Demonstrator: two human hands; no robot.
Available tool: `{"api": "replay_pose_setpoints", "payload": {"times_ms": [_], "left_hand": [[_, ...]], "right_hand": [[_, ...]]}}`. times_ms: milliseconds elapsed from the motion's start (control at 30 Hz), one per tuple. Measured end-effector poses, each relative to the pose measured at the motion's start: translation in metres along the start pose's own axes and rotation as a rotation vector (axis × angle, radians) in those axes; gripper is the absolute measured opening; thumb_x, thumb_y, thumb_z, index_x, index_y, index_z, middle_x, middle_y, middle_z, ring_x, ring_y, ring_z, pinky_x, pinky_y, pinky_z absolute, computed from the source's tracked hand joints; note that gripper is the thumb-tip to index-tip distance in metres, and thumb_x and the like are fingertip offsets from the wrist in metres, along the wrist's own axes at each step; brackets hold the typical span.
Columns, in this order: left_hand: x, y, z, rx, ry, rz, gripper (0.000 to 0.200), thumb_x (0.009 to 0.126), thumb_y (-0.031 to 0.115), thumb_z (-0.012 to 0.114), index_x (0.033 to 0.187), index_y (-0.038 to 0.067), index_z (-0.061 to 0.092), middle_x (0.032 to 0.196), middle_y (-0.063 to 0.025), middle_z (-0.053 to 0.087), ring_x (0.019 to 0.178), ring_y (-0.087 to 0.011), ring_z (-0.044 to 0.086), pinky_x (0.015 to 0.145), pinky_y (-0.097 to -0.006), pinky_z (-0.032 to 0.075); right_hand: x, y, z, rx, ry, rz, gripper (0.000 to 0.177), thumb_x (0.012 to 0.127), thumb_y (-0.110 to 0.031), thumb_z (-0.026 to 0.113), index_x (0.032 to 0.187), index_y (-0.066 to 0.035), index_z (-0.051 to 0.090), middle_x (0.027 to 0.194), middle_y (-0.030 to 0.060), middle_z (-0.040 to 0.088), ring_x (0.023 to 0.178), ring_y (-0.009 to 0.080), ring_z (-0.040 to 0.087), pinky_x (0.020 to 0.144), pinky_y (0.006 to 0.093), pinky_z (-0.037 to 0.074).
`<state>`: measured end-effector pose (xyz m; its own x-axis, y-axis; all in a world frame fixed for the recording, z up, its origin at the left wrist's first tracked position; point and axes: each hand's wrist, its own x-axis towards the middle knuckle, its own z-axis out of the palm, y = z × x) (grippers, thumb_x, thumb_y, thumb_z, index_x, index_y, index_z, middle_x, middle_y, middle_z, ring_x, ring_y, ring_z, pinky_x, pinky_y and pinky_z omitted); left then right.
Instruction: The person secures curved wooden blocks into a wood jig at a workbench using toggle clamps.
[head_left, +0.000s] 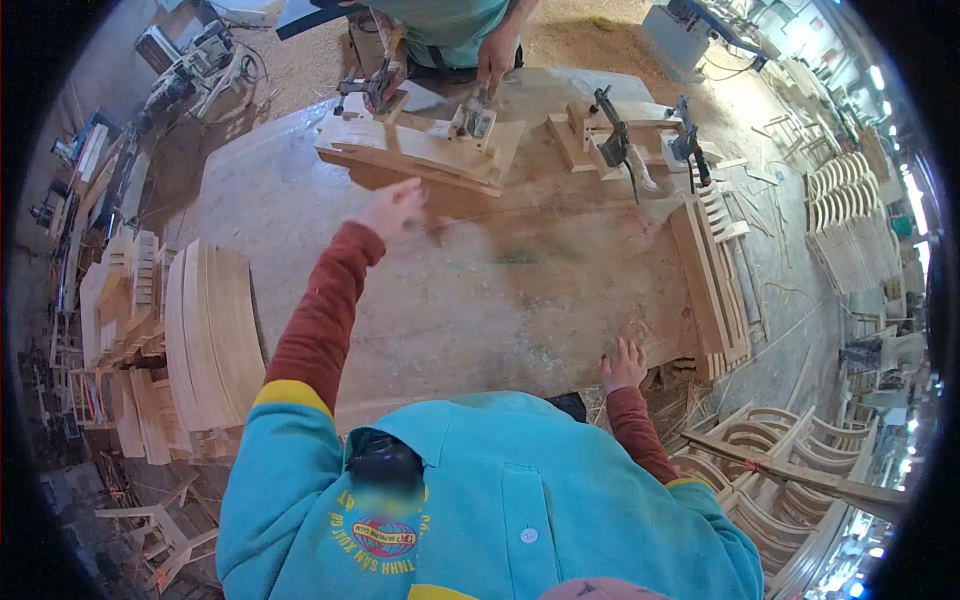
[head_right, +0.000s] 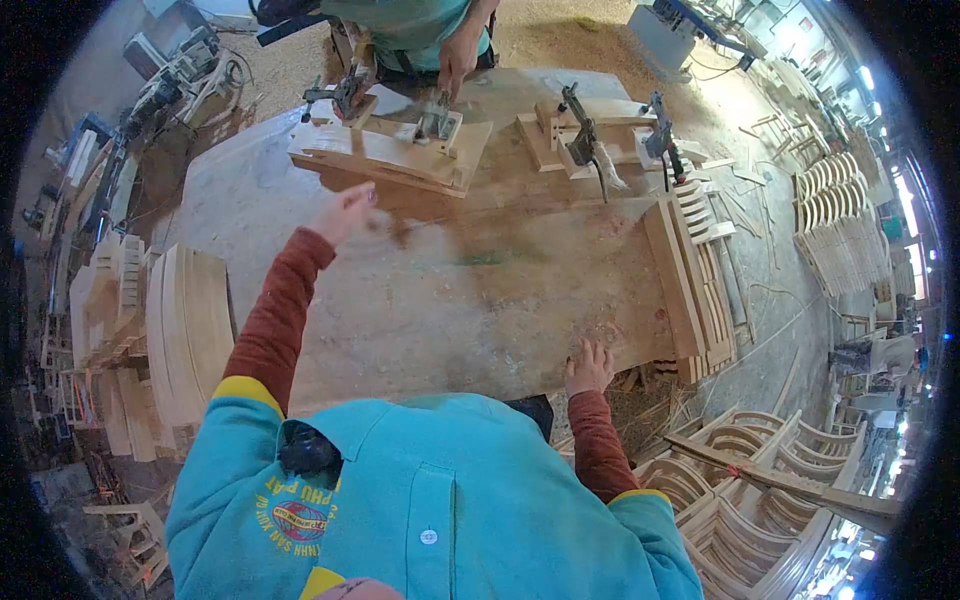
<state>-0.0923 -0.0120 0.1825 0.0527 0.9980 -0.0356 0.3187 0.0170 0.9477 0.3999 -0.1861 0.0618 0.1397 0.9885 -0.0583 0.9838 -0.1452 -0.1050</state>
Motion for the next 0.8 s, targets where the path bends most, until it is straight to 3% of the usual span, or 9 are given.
{"api": "replay_pose_setpoints", "payload": {"times_ms": [167,267,367,467,500,600,700,767,800], "left_hand": [[0.044,0.087,0.001,0.252,0.298,-0.006,0.046,0.089,0.036,0.052,0.116,-0.002,0.056,0.111,-0.0145,0.062,0.104,-0.0216,0.058,0.091,-0.0302,0.042],[0.1,0.071,-0.001,0.113,0.356,0.179,0.05,0.083,0.032,0.059,0.119,-0.002,0.053,0.115,-0.0179,0.059,0.109,-0.0253,0.056,0.093,-0.0305,0.041],[0.146,0.066,0.004,0.255,0.245,0.134,0.062,0.072,0.032,0.066,0.122,-0.001,0.052,0.118,-0.0212,0.056,0.111,-0.0282,0.054,0.093,-0.0313,0.041],[0.175,0.086,0.018,0.917,-0.056,-0.066,0.052,0.072,0.029,0.064,0.114,-0.001,0.056,0.11,-0.0198,0.06,0.103,-0.0262,0.057,0.086,-0.0335,0.044],[0.197,0.059,0.026,0.696,-0.103,-0.171,0.056,0.068,0.026,0.066,0.118,0.003,0.054,0.113,-0.0219,0.058,0.106,-0.0303,0.055,0.085,-0.0361,0.045],[0.247,0.044,0.052,0.828,-0.308,-0.334,0.074,0.062,0.035,0.07,0.126,0.006,0.048,0.127,-0.0209,0.049,0.116,-0.0348,0.048,0.096,-0.0359,0.04],[0.259,0.022,0.074,0.95,-0.046,0.116,0.053,0.073,0.031,0.065,0.117,0.003,0.054,0.11,-0.0226,0.058,0.105,-0.0365,0.053,0.092,-0.0398,0.039],[0.357,-0.138,0.072,0.811,0.058,0.393,0.051,0.079,0.036,0.061,0.117,0.003,0.055,0.12,-0.0228,0.053,0.113,-0.0344,0.049,0.097,-0.0403,0.035],[0.326,-0.088,0.074,0.875,-0.083,0.156,0.054,0.082,0.039,0.055,0.122,0.003,0.05,0.123,-0.0228,0.051,0.114,-0.0344,0.048,0.098,-0.0411,0.035]], "right_hand": [[0.001,-0.01,-0.004,-0.065,-0.421,0.187,0.068,0.086,-0.056,0.038,0.138,-0.013,0.033,0.146,0.0161,0.023,0.136,0.0337,0.016,0.103,0.0526,0.022],[0.005,-0.013,-0.012,-0.09,-0.548,0.188,0.074,0.086,-0.062,0.029,0.142,-0.013,0.025,0.149,0.0153,0.015,0.138,0.0325,0.01,0.105,0.0525,0.02],[0.009,-0.008,-0.015,-0.08,-0.587,0.147,0.077,0.086,-0.063,0.03,0.142,-0.011,0.023,0.149,0.016,0.015,0.138,0.0323,0.012,0.105,0.0533,0.02],[0.006,-0.011,-0.024,-0.085,-0.577,0.125,0.078,0.085,-0.063,0.032,0.141,-0.01,0.025,0.148,0.0167,0.016,0.137,0.0324,0.014,0.104,0.0532,0.021],[0.004,-0.01,-0.025,-0.085,-0.58,0.114,0.078,0.085,-0.063,0.034,0.141,-0.01,0.024,0.148,0.0169,0.016,0.137,0.0322,0.013,0.104,0.0526,0.021],[0.008,-0.005,-0.025,-0.087,-0.57,0.079,0.079,0.084,-0.061,0.039,0.141,-0.008,0.024,0.148,0.0175,0.016,0.137,0.0317,0.013,0.104,0.0515,0.023],[0.008,0.001,-0.021,-0.09,-0.541,0.053,0.081,0.082,-0.06,0.043,0.139,-0.005,0.026,0.146,0.0185,0.019,0.136,0.0318,0.016,0.103,0.0521,0.024],[0.003,0.006,-0.01,-0.08,-0.484,0.028,0.082,0.081,-0.06,0.045,0.138,-0.003,0.028,0.145,0.019,0.022,0.136,0.0317,0.018,0.102,0.0525,0.025],[0.0,0.006,-0.008,-0.083,-0.469,0.021,0.082,0.081,-0.06,0.045,0.138,-0.003,0.028,0.145,0.0191,0.023,0.136,0.0315,0.018,0.102,0.0523,0.025]]}}
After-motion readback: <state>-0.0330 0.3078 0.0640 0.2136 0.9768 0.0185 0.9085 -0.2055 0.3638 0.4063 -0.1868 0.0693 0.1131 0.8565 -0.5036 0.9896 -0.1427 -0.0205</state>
